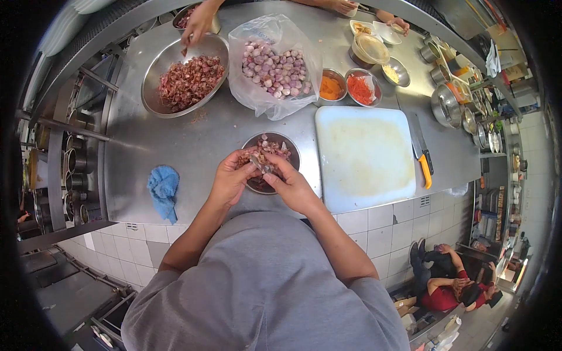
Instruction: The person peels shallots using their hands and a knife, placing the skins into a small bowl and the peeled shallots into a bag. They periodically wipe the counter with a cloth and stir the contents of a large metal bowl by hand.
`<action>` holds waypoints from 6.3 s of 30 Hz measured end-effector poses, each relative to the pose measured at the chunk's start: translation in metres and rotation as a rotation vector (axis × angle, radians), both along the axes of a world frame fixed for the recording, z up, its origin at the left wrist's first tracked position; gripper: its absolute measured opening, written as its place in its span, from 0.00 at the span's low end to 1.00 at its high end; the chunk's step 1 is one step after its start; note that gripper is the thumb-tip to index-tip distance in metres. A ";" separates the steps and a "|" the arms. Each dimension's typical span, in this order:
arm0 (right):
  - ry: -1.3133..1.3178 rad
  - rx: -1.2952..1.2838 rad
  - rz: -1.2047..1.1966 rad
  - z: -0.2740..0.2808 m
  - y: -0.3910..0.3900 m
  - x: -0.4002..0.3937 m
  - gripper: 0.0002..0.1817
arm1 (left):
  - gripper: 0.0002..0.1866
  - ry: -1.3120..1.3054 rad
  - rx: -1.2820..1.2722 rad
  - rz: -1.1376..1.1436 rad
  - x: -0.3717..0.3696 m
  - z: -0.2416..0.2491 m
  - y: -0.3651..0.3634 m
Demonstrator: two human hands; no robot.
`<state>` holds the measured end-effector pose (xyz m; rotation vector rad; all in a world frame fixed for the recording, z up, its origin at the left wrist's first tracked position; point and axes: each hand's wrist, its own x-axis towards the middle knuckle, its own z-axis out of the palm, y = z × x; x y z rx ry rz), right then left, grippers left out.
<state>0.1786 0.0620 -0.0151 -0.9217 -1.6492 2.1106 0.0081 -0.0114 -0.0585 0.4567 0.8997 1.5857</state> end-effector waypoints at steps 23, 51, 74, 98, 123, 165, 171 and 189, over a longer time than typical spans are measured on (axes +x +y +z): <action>0.147 -0.325 -0.217 -0.008 0.003 -0.007 0.12 | 0.15 0.041 -0.081 0.040 0.008 -0.009 0.005; -0.057 -0.381 -0.161 -0.004 0.009 -0.001 0.25 | 0.13 0.058 -0.124 -0.058 -0.010 0.005 0.002; -0.061 0.104 -0.061 -0.007 0.002 -0.002 0.24 | 0.12 0.795 -0.102 0.118 -0.004 0.001 0.001; -0.029 0.303 0.088 -0.003 -0.002 -0.005 0.31 | 0.14 0.046 -0.066 0.092 -0.007 0.012 0.002; 0.039 -0.421 -0.049 0.010 -0.001 -0.004 0.24 | 0.16 0.214 -0.059 -0.024 -0.006 0.011 -0.004; -0.098 0.351 0.017 0.002 -0.002 -0.004 0.31 | 0.13 -0.151 -0.006 0.055 -0.003 0.012 -0.001; -0.093 0.494 0.090 0.007 -0.003 -0.007 0.28 | 0.12 0.008 -0.019 0.051 -0.004 0.009 -0.001; -0.120 0.002 -0.132 -0.009 0.002 -0.004 0.30 | 0.15 -0.174 -0.013 0.050 -0.003 0.012 -0.002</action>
